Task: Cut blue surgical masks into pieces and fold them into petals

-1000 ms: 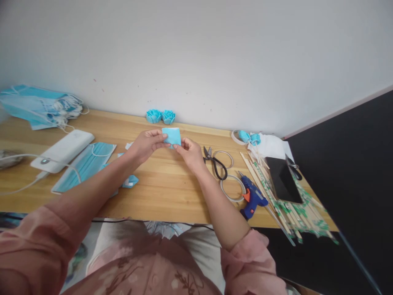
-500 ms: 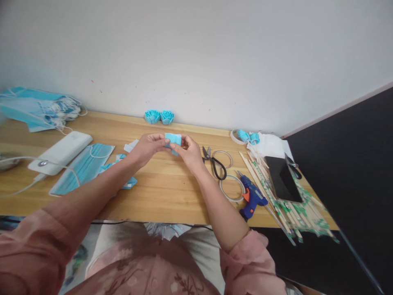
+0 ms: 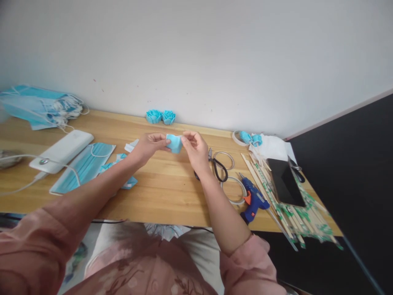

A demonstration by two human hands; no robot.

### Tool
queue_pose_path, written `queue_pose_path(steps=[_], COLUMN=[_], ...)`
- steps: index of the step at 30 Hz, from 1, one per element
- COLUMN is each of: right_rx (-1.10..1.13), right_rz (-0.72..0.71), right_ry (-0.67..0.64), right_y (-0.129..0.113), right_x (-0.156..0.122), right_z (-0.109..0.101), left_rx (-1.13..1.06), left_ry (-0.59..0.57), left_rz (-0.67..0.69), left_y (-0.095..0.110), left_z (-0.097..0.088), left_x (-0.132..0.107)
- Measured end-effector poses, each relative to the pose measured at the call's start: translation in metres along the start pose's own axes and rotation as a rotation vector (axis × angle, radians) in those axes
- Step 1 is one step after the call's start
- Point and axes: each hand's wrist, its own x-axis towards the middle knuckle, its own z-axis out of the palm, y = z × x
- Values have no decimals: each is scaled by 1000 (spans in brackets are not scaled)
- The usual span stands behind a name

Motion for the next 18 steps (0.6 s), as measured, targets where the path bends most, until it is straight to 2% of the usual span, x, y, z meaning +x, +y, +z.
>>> queue_pose_path(steps=[4, 7, 13, 18], right_rx=[-300, -422, -488, -499], right_rz=[-213, -291, -297, -278], right_ry=[-106, -152, -153, -119], right_y=[-12, -15, -14, -17], right_x=[-2, -4, -4, -6], right_z=[-5, -5, -3, -3], left_rx=[139, 227, 329, 240], left_ry=[0, -10, -29, -74], left_rz=[9, 45, 106, 92], left_y=[-1, -5, -13, -12], left_z=[5, 7, 5, 6], left_x=[-3, -4, -2, -1])
